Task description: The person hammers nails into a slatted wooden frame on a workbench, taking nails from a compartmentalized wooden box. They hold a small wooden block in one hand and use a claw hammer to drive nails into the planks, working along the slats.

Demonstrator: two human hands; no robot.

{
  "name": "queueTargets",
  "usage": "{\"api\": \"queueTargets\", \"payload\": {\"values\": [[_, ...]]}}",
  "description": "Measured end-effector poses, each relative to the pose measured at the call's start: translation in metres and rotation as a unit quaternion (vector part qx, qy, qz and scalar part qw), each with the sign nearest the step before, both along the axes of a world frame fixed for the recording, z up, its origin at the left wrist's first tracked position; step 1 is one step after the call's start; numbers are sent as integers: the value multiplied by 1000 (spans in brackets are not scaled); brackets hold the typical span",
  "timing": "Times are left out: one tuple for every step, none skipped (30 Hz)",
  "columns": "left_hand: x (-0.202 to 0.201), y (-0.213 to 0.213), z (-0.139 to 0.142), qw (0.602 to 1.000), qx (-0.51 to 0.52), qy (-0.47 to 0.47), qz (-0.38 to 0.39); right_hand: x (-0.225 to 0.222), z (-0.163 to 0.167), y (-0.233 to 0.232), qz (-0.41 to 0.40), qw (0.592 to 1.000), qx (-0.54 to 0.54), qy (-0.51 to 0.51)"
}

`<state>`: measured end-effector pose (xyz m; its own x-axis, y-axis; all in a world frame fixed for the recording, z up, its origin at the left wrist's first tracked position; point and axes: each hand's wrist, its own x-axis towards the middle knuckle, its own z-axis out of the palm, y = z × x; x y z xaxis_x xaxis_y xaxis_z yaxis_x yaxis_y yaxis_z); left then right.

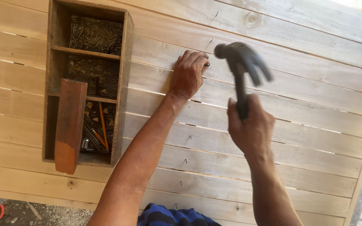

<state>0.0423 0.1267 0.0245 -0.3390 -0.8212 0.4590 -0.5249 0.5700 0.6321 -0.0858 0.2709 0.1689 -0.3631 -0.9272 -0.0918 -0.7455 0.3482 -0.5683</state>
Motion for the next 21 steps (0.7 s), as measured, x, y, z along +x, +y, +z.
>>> {"api": "queueTargets", "payload": {"values": [[0, 0, 0, 1000, -2, -2, 1, 2, -9, -4, 10, 1000, 17, 2], [0, 0, 0, 1000, -3, -5, 2, 4, -16, -8, 19, 999, 33, 4], [0, 0, 1, 1000, -1, -7, 3, 6, -19, -9, 29, 998, 49, 6], [0, 0, 1, 1000, 1, -10, 2, 6, -20, -10, 30, 999, 31, 10], [1, 0, 1, 1000, 3, -13, 2, 7, -17, -8, 30, 999, 13, 15], [0, 0, 1, 1000, 8, -8, 1, 5, -11, -6, 33, 999, -6, 22], [1, -1, 1, 1000, 14, -6, 0, 5, -4, -3, 27, 999, -28, 24], [1, -1, 0, 1000, 25, -4, -2, 3, 6, 2, 19, 998, -46, 26], [1, -1, 0, 1000, 30, 4, -1, 1, 17, 7, 11, 998, -61, 30], [0, -1, 0, 999, 34, 11, -2, -2, 26, 11, 0, 997, -65, 37], [0, -1, 0, 999, 34, 18, -2, -4, 31, 13, -11, 996, -73, 45], [0, -1, 0, 999, 36, 20, -1, -4, 33, 14, -23, 995, -84, 53], [0, 0, 0, 999, 38, 21, 0, -4, 31, 13, -28, 994, -91, 52], [0, 0, 1, 999, 40, 22, 1, -3, 26, 9, -33, 993, -98, 51], [0, 0, 2, 999, 39, 21, 0, 0, 18, 6, -37, 993, -103, 49], [0, 0, 2, 999, 40, 20, -1, 5, 7, 1, -13, 994, -104, 35], [0, 0, 3, 999, 39, 18, -2, 8, -4, -5, 10, 994, -105, 22], [1, 0, 4, 999, 34, 23, -1, 10, -12, -9, 14, 998, -59, 15], [1, 0, 4, 999, 29, 27, 0, 10, -18, -12, 18, 1000, -11, 7], [1, 0, 4, 999, 23, 32, 2, 10, -20, -13, 23, 999, 36, 0], [2, -1, 3, 999, 23, 32, 0, 9, -19, -11, 28, 999, -4, 27]]}}
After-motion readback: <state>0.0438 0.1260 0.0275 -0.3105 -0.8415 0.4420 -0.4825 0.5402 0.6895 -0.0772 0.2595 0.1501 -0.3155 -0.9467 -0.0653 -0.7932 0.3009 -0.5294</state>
